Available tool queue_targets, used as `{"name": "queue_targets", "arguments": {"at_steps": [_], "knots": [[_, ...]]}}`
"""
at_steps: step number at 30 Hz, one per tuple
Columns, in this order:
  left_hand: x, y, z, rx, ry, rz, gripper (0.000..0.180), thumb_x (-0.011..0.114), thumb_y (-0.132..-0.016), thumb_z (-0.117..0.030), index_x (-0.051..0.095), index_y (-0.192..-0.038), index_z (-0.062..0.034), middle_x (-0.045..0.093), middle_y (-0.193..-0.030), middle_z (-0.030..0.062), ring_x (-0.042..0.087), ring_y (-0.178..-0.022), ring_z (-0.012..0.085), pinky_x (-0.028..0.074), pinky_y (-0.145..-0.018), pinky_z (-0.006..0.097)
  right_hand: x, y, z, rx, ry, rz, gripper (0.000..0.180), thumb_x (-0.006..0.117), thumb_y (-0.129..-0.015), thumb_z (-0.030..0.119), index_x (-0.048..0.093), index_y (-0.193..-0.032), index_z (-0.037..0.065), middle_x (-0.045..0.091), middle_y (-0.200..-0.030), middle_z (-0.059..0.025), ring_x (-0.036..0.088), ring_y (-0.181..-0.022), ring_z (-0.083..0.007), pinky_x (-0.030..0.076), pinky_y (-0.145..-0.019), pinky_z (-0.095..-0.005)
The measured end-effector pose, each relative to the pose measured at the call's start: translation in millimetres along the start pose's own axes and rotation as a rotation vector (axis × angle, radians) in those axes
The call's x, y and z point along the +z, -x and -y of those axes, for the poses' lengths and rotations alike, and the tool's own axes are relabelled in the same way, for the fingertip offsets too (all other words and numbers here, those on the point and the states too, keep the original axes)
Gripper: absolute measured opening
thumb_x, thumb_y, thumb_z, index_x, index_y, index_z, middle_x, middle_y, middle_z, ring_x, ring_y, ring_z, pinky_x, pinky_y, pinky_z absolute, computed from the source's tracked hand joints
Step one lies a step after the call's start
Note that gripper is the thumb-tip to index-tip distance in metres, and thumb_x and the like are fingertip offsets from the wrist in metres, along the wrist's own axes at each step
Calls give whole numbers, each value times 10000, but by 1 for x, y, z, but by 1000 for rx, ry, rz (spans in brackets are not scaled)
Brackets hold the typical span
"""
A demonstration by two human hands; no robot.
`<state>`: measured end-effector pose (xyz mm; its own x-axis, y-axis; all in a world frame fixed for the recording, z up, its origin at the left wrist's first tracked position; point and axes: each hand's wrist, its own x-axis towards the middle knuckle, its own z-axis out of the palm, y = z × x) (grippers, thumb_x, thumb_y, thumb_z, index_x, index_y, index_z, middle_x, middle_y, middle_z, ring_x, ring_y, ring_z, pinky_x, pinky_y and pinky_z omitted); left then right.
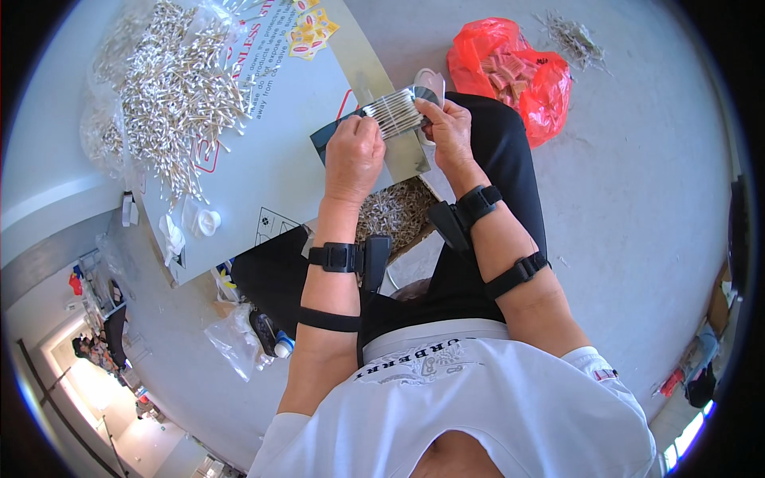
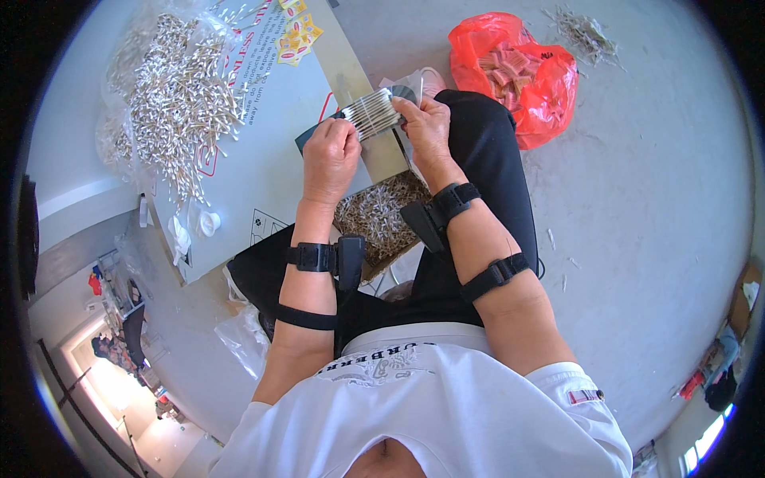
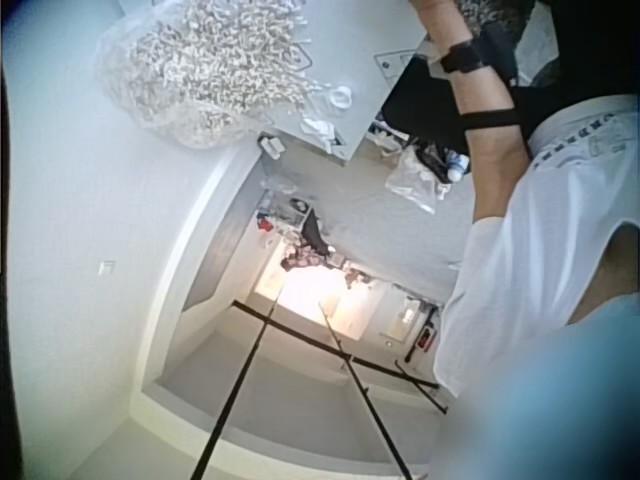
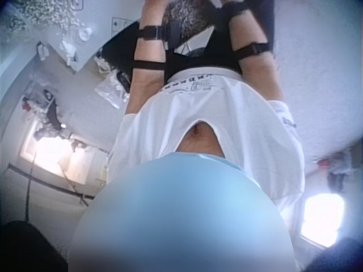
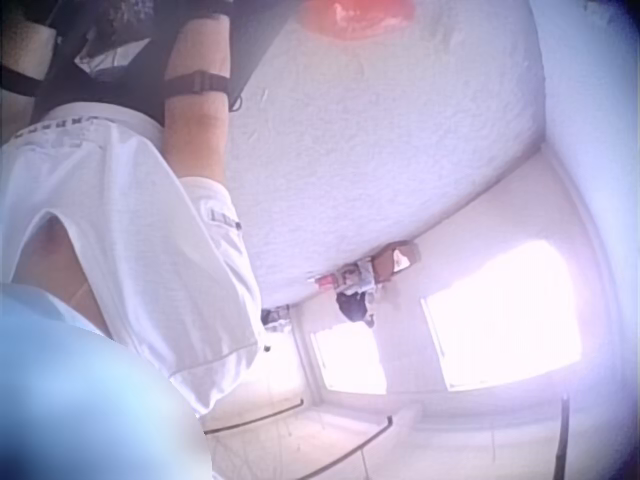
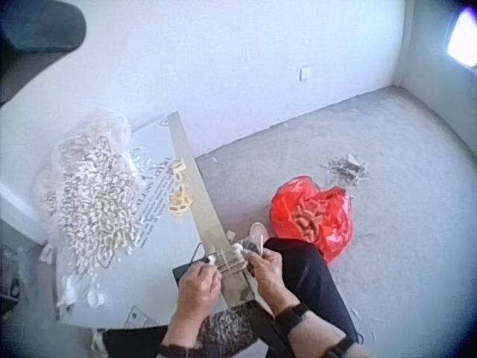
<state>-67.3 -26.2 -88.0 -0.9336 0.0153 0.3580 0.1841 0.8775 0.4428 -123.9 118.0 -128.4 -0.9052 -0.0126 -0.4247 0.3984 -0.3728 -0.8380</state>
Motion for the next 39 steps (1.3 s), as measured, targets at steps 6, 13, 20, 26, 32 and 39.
{"name": "queue_targets", "arguments": {"at_steps": [6,13,20,26,32,39], "knots": [[-2,1,-5,-47,85,13,112,630,-772,25,529,-784,-20,559,-763,133,590,-742,334,508,-650,436,-1,0,0,-8,13,0,128,722,-856,152,690,-777,56,579,-636,28,421,-491,-46,306,-467,-222],[1,5,-3,-98,80,-14,163,643,-771,16,576,-914,-20,590,-904,140,592,-869,341,495,-746,439,2,2,2,-19,-5,6,135,723,-855,153,683,-766,59,563,-623,37,414,-485,-45,296,-455,-223],[9,17,-16,-213,-357,139,820,574,-911,-493,275,-1484,12,221,-1575,209,188,-1465,372,142,-1138,597,3,3,4,48,-61,-18,221,725,-884,245,671,-765,67,539,-608,45,394,-478,-40,286,-451,-216],[18,18,-17,-261,-338,235,897,496,-923,-586,201,-1509,26,145,-1597,217,97,-1490,367,91,-1148,613,2,0,-3,-13,2,7,284,705,-905,328,671,-790,70,552,-613,38,389,-468,-40,277,-444,-221],[18,25,-17,-347,-311,207,915,490,-918,-603,190,-1514,23,146,-1594,224,86,-1492,371,79,-1146,620,-1,-8,5,182,-93,22,279,705,-903,310,666,-765,71,572,-618,28,419,-453,-59,295,-423,-240],[18,21,-18,-343,-345,235,885,504,-924,-581,193,-1525,-10,157,-1591,236,107,-1485,386,81,-1139,631,5,-16,-4,88,99,28,277,694,-907,308,677,-797,54,606,-680,29,493,-528,-60,349,-477,-252]]}}
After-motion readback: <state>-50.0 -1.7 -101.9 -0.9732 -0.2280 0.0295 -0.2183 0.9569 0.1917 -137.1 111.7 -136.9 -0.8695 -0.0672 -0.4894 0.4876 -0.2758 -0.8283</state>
